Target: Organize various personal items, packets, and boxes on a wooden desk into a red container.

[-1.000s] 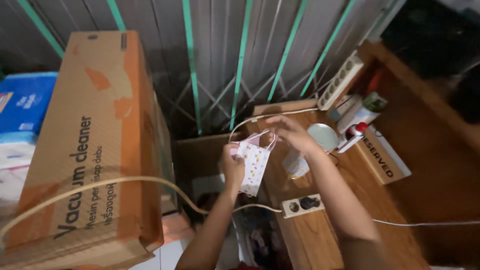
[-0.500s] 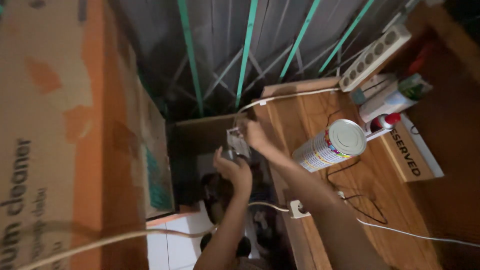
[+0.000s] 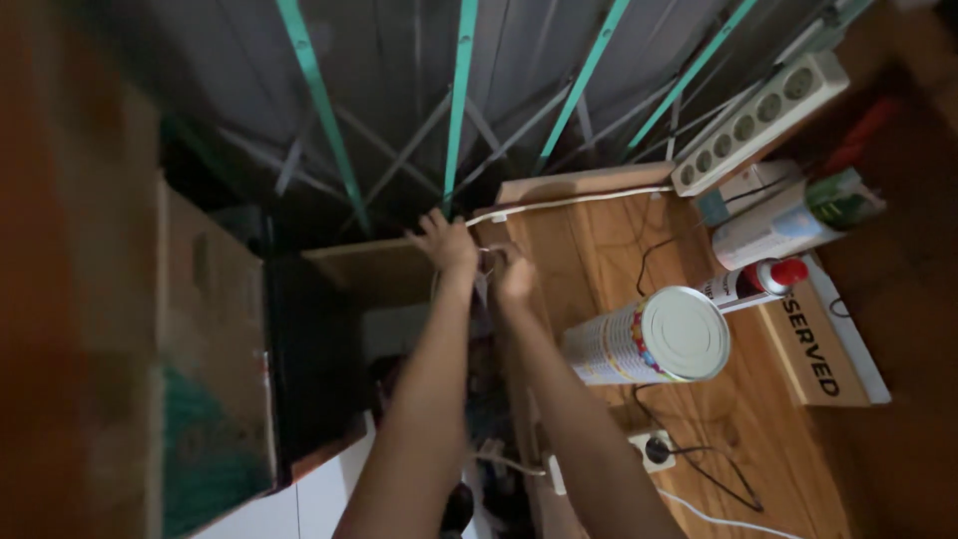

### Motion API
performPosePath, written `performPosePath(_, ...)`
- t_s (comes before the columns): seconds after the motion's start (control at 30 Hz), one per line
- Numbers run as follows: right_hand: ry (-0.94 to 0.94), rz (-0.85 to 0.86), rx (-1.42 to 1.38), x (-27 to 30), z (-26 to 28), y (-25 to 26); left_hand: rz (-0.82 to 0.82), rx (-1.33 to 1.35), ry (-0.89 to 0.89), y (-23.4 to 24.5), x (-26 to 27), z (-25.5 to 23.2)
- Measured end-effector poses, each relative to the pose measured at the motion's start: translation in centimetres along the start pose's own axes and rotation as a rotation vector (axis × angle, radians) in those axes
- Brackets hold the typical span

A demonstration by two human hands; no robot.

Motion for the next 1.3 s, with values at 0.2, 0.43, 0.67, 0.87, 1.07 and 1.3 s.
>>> performPosePath(0.2, 0.287, -0.106, 0.057, -0.7, 1.8, 0.8, 0.015, -0.083, -0.239, -0.5, -2.1, 0.8)
performPosePath(0.43, 0.412, 0.002, -0.084, -1.8, 2.4, -0.3, -0.006, -0.127, -0.464, -2.9, -2.8, 2.8)
performPosePath(0.67, 0.318, -0.159, -0.028, -6.2, 0.2, -1.4, -0.138, -0.098, -0.632, -0.3, -4.6, 1.2)
performPosePath(0.87, 0.198, -0.236, 0.087, -7.3, 1.0, -1.6, -0.112, -0.072, -0.623, 0.9, -4.3, 0.8)
performPosePath(1.07, 0.065, -0.137, 0.202, -8.4, 0.0, -1.7, -0.041, -0.103, -0.587, 0.8, -3.9, 1.0)
performPosePath(1.3, -0.149, 0.04, 0.156, -8.5, -0.7, -1.8, 0.04, -0.15, -0.572, -0.9, -3.0, 2.0)
Point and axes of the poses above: each hand's wrist, its own x-axis away from the middle knuckle, its own y-axis out of the back of the hand, z = x × y, the point moved 2 cm from there along -x, towards the middle knuckle, and after that the axes turned 6 degrees about -x, right-handed, at the moved point
